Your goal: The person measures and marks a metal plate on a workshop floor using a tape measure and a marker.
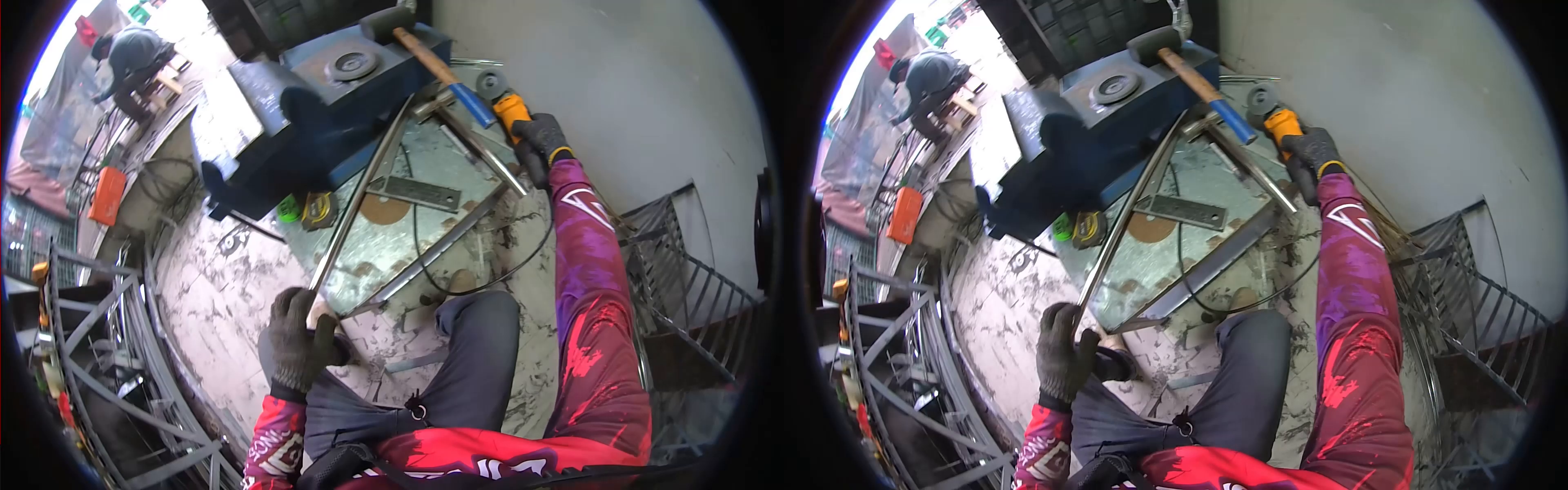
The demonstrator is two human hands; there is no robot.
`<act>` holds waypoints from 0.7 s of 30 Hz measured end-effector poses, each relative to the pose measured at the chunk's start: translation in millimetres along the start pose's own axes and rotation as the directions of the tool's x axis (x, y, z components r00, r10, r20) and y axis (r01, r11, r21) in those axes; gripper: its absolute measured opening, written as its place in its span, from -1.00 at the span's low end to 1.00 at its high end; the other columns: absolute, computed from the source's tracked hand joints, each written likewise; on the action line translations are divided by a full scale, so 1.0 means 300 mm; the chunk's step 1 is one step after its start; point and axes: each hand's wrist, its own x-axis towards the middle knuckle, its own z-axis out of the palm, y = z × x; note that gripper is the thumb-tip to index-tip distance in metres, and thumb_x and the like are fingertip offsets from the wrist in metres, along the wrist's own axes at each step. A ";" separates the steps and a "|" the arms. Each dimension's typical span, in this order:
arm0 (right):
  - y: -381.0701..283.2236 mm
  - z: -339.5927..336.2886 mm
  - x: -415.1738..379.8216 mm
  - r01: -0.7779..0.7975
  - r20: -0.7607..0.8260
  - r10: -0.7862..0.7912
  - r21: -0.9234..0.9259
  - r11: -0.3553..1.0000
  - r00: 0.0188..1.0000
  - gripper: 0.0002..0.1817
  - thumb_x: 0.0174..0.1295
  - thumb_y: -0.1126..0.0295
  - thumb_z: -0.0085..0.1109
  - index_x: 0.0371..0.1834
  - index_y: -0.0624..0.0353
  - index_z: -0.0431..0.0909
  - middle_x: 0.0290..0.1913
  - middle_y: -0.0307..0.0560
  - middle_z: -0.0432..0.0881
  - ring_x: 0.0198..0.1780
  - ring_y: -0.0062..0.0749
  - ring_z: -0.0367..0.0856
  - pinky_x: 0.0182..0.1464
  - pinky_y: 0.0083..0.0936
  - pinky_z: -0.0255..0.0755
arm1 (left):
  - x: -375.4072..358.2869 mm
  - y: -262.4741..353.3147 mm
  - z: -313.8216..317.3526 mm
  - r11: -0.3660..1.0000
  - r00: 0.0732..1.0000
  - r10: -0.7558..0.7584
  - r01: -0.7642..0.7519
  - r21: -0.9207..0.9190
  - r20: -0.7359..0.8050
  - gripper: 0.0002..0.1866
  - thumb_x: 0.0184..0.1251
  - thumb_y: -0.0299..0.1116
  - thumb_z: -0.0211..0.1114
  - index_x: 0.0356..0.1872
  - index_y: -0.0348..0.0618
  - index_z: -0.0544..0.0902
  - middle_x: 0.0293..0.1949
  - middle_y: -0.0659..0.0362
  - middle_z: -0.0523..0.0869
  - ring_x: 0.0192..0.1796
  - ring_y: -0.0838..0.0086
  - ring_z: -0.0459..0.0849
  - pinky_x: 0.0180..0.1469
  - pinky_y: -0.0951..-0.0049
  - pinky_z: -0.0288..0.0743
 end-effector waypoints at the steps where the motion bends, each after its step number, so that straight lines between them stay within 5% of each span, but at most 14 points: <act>1: 0.003 -0.003 -0.005 -0.013 -0.003 0.013 0.024 1.000 1.000 -0.33 -0.01 0.01 0.43 0.08 0.31 0.76 -0.13 0.22 0.83 -0.13 -0.04 0.84 0.01 -0.23 0.66 | -0.007 -0.023 0.021 0.999 0.999 -0.047 0.047 0.025 -0.011 -0.50 0.22 -0.38 0.42 0.21 -0.20 0.58 0.15 -0.11 0.63 0.09 -0.09 0.71 0.09 0.05 0.64; 3: 0.009 -0.007 0.007 -0.003 0.009 0.002 0.050 0.999 1.000 -0.34 0.03 0.02 0.41 0.06 0.37 0.75 -0.13 0.23 0.83 -0.13 -0.04 0.83 0.01 -0.22 0.65 | -0.015 -0.061 0.033 0.968 0.961 -0.237 0.222 0.114 0.142 -0.30 0.29 -0.13 0.43 0.40 -0.15 0.44 0.22 -0.08 0.65 0.06 -0.05 0.76 0.05 0.02 0.68; 5: 0.025 0.006 0.037 -0.053 0.065 0.050 0.045 0.998 0.997 -0.36 0.02 0.04 0.43 0.12 0.26 0.75 -0.11 0.14 0.84 -0.13 -0.09 0.83 0.03 -0.25 0.67 | -0.035 -0.131 0.070 0.961 0.949 -0.277 0.275 0.037 0.151 -0.27 0.32 -0.08 0.43 0.45 -0.13 0.41 0.24 -0.09 0.70 0.06 -0.04 0.79 0.09 0.06 0.68; 10: 0.056 0.006 0.032 0.071 -0.064 -0.071 0.005 0.997 0.995 -0.38 0.08 0.06 0.41 0.14 0.26 0.74 -0.04 0.27 0.82 0.01 0.06 0.82 0.12 -0.15 0.63 | 0.014 -0.112 0.045 0.920 0.892 -0.377 0.391 -0.007 0.249 -0.36 0.35 -0.18 0.42 0.37 -0.23 0.46 0.05 -0.28 0.76 0.05 -0.11 0.79 0.08 0.02 0.65; 15: 0.172 0.018 0.120 0.048 -0.038 -0.048 -0.001 0.999 0.998 -0.33 0.13 -0.09 0.34 0.11 0.27 0.74 -0.02 0.30 0.80 0.03 0.15 0.80 0.13 -0.09 0.60 | -0.030 -0.188 0.074 0.944 0.930 -0.327 0.331 0.006 0.168 -0.44 0.33 -0.21 0.40 0.28 -0.23 0.52 -0.05 -0.26 0.78 0.00 -0.13 0.79 0.03 0.01 0.64; 18: 0.245 0.066 0.195 0.056 -0.187 -0.067 -0.066 0.996 0.980 -0.31 0.20 -0.20 0.16 0.12 0.18 0.73 -0.07 0.33 0.79 0.05 0.23 0.76 0.10 0.03 0.57 | -0.047 -0.185 0.052 0.902 0.865 -0.428 0.425 0.069 0.263 -0.48 0.31 -0.17 0.37 0.28 -0.07 0.56 -0.14 -0.13 0.82 -0.05 -0.05 0.81 -0.01 0.00 0.64; 20: 0.078 0.062 0.008 0.005 -0.233 -0.033 -0.119 0.993 0.972 -0.55 0.14 0.01 0.29 -0.08 0.14 0.72 -0.32 0.14 0.78 -0.23 0.12 0.80 -0.16 -0.05 0.60 | -0.051 -0.143 0.002 0.877 0.834 -0.470 0.477 0.051 0.289 -0.47 0.32 -0.07 0.34 0.28 0.02 0.59 -0.13 -0.09 0.83 -0.04 -0.04 0.81 -0.02 0.01 0.65; 21: 0.057 0.053 -0.004 -0.026 -0.171 0.025 -0.006 1.000 0.985 -0.64 0.11 0.12 0.34 -0.14 0.15 0.69 -0.40 0.02 0.76 -0.34 0.02 0.78 -0.27 -0.10 0.57 | -0.068 -0.160 0.000 0.896 0.859 -0.441 0.440 0.067 0.260 -0.48 0.34 -0.04 0.32 0.28 0.06 0.59 -0.16 -0.06 0.84 -0.06 -0.03 0.82 -0.03 0.00 0.65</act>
